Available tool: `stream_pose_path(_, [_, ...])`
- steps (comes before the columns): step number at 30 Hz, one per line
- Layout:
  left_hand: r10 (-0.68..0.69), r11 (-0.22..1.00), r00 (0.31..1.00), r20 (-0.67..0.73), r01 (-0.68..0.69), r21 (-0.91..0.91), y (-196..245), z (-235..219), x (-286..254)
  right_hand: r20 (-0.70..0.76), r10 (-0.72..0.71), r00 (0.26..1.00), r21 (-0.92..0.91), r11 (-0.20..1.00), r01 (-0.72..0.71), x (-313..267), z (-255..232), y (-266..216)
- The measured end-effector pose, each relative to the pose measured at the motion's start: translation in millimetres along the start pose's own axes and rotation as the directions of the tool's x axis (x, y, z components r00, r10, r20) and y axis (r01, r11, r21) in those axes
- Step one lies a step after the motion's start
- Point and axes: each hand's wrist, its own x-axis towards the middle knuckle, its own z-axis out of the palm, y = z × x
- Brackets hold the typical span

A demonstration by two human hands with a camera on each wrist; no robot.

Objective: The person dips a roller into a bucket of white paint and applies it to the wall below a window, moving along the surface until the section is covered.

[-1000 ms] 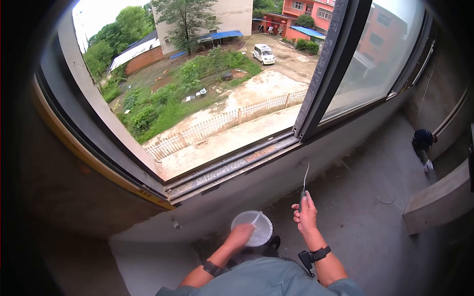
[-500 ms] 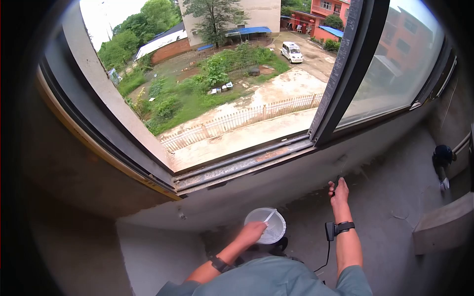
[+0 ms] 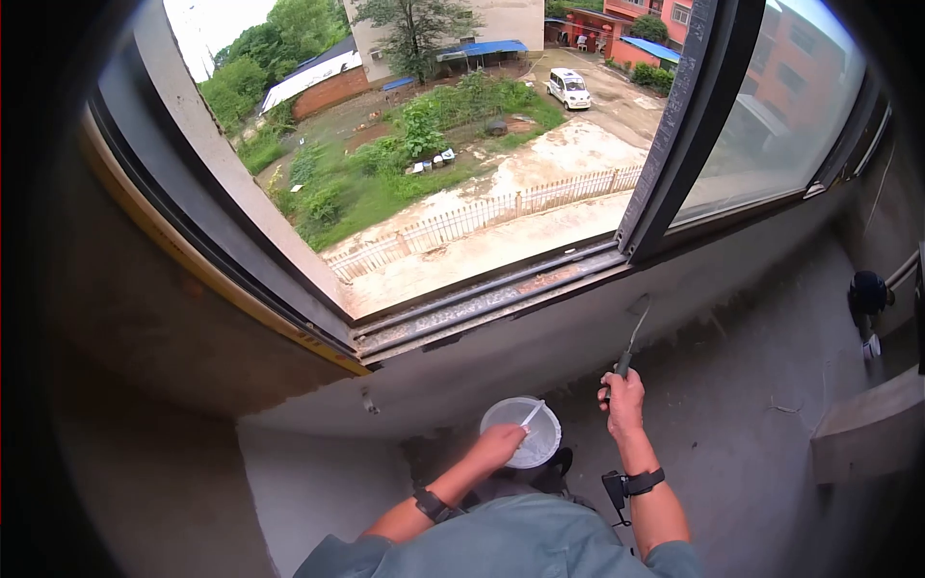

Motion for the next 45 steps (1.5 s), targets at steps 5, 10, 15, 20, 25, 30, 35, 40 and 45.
stream_pose_path(5, [0.006, 1.0, 0.998, 0.055, -0.007, 0.02, -13.8, -11.1, 1.4, 0.166, -0.107, 0.98, -0.2, 0.97, 0.14, -56.2, 16.1, 17.2])
stream_pose_path(10, [0.033, 0.998, 0.997, 0.07, -0.037, 0.052, -18.1, -15.2, 2.9, 0.246, -0.228, 0.942, -0.59, 0.736, 0.332, -98.4, 24.1, 1.2])
stream_pose_path(15, [0.0, 1.0, 0.995, 0.1, 0.001, -0.011, -19.9, -12.5, 8.7, 0.278, -0.262, 0.924, -0.602, 0.702, 0.38, -103.6, 20.2, 0.8])
stream_pose_path(20, [-0.026, 0.999, 0.997, 0.076, 0.028, -0.022, -2.9, -3.0, 9.8, 0.186, -0.374, 0.909, -0.549, 0.728, 0.412, -61.6, 1.7, 17.7])
stream_pose_path(25, [-0.036, 0.999, 0.997, 0.061, 0.036, 0.004, 7.4, 6.1, 20.0, 0.095, -0.369, 0.925, -0.567, 0.744, 0.355, -7.0, -27.7, 1.6])
stream_pose_path(30, [-0.09, 0.995, 0.996, 0.021, 0.089, 0.044, 31.1, 22.1, 27.7, 0.003, -0.4, 0.916, -0.553, 0.763, 0.335, 70.5, -70.1, -8.0])
stream_pose_path(35, [-0.119, 0.991, 0.993, 0.025, 0.117, 0.058, 57.0, 39.4, 36.2, -0.056, -0.393, 0.918, -0.555, 0.776, 0.299, 138.8, -112.0, -33.4])
stream_pose_path(40, [-0.139, 0.988, 0.99, 0.016, 0.138, 0.068, 72.0, 48.7, 44.1, -0.118, -0.372, 0.921, -0.504, 0.822, 0.267, 207.4, -150.5, -38.8])
stream_pose_path(45, [-0.147, 0.988, 0.989, 0.007, 0.146, 0.058, 83.6, 54.0, 46.6, -0.19, -0.297, 0.936, -0.387, 0.899, 0.207, 221.0, -151.5, -42.6])
